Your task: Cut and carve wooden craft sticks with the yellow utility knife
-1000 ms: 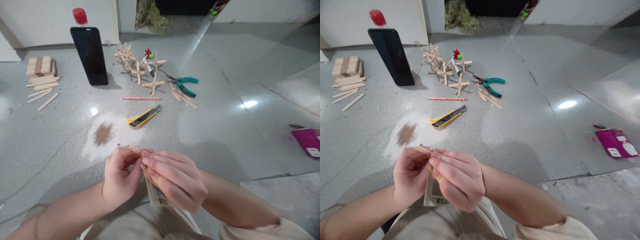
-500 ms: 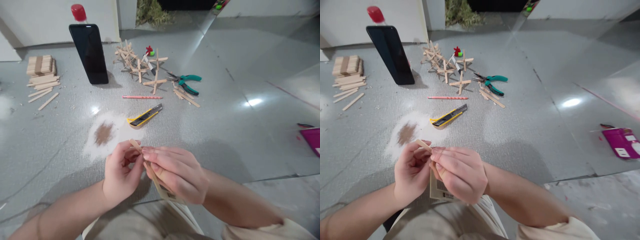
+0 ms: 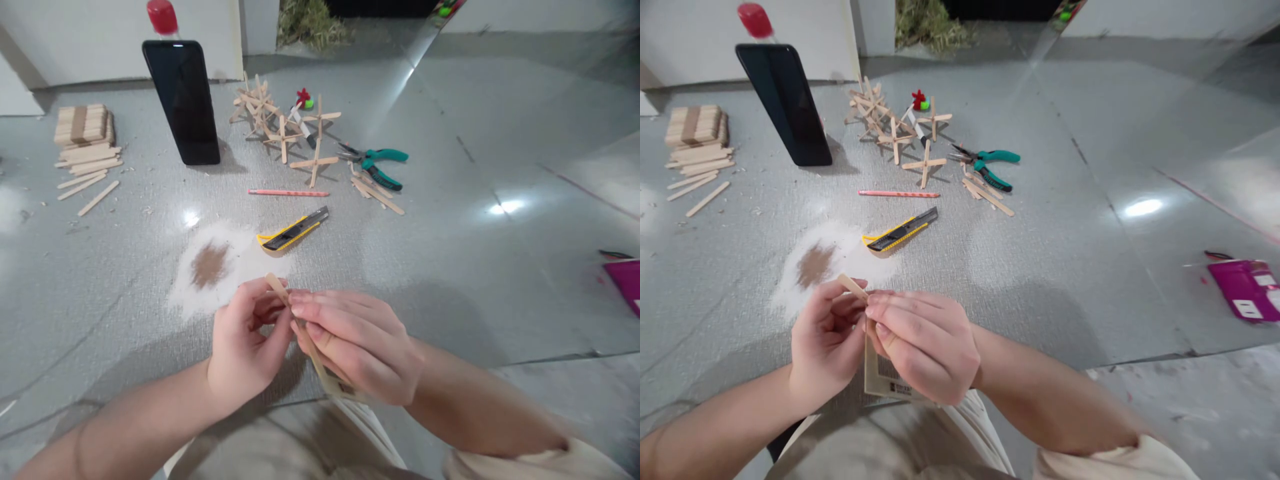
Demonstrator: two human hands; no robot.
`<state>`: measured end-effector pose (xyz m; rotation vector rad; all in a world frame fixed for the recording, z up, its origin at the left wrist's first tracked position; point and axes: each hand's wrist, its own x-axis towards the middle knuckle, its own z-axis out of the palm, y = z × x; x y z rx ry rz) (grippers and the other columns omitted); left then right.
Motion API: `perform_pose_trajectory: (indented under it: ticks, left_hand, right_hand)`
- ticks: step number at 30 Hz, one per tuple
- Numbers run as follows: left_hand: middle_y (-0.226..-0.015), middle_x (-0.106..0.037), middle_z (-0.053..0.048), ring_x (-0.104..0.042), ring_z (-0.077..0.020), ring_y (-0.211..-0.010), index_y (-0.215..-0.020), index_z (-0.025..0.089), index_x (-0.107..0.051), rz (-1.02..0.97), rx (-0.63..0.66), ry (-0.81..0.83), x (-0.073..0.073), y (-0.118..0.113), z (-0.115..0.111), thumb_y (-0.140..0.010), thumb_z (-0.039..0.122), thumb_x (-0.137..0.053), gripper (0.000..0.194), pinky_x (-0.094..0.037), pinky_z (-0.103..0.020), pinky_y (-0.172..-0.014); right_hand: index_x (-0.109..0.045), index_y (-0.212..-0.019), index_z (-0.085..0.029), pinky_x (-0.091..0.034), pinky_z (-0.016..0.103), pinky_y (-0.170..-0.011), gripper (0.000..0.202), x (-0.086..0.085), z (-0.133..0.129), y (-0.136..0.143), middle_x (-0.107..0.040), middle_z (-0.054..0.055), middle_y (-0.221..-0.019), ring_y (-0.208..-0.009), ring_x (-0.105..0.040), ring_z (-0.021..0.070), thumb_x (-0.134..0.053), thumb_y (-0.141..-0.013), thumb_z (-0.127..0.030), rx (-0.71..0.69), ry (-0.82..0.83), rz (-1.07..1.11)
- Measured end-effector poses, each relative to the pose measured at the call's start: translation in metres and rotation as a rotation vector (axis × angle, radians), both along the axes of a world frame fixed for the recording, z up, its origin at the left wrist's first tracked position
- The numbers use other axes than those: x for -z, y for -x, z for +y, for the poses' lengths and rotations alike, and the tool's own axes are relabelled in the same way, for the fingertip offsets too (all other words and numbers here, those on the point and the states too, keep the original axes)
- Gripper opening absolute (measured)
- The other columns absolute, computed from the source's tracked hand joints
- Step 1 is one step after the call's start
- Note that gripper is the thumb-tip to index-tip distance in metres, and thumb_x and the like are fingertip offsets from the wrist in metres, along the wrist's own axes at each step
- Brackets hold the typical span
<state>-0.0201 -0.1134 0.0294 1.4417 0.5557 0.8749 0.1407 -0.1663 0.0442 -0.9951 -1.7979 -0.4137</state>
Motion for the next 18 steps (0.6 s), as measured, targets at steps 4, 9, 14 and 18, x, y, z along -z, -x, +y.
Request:
perform_pose_trajectory:
  ticks: [4, 9, 14, 18]
  left_hand:
    - [-0.112, -0.076, -0.006, -0.075, -0.0179, -0.101, -0.124, 0.026, -0.055, 0.006, 0.002, 0.027, 0.0012, 0.0004, -0.0007, -0.089, 0.006, -0.068, 0.042, -0.064, -0.025, -0.086]
    - [-0.113, -0.076, -0.004, -0.076, -0.0166, -0.098, -0.124, 0.028, -0.056, 0.003, 0.013, 0.045, 0.0015, 0.0013, -0.0017, -0.086, 0.003, -0.070, 0.047, -0.064, -0.025, -0.085]
    - [-0.113, -0.076, -0.004, -0.076, -0.0154, -0.097, -0.124, 0.027, -0.057, 0.014, 0.003, 0.035, -0.0005, 0.0018, -0.0016, -0.085, 0.003, -0.071, 0.048, -0.063, -0.022, -0.085]
    - [-0.114, -0.076, -0.005, -0.075, -0.0152, -0.100, -0.126, 0.026, -0.058, 0.040, -0.018, -0.007, -0.0007, 0.0026, -0.0012, -0.088, 0.004, -0.067, 0.044, -0.062, -0.023, -0.087]
  right_hand:
    - [-0.065, -0.076, -0.010, -0.070, 0.032, -0.084, 0.016, 0.0009, -0.0010, 0.0014, -0.079, 0.012, -0.086, -0.092, -0.078, 0.0206, -0.074, -0.081, 0.003, 0.008, 0.010, 0.028]
    - [-0.065, -0.077, -0.008, -0.069, 0.032, -0.085, 0.016, 0.0016, -0.0007, 0.0005, -0.079, 0.013, -0.086, -0.093, -0.078, 0.0211, -0.075, -0.080, 0.003, 0.000, 0.018, 0.004]
    - [-0.066, -0.078, -0.009, -0.070, 0.032, -0.083, 0.014, -0.0015, -0.0028, 0.0006, -0.080, 0.012, -0.089, -0.093, -0.078, 0.0203, -0.073, -0.083, 0.001, 0.009, 0.058, 0.025]
    - [-0.067, -0.076, -0.010, -0.069, 0.032, -0.085, 0.015, -0.0079, -0.0029, -0.0006, -0.080, 0.012, -0.088, -0.092, -0.079, 0.0213, -0.073, -0.082, 0.002, 0.012, 0.070, -0.005]
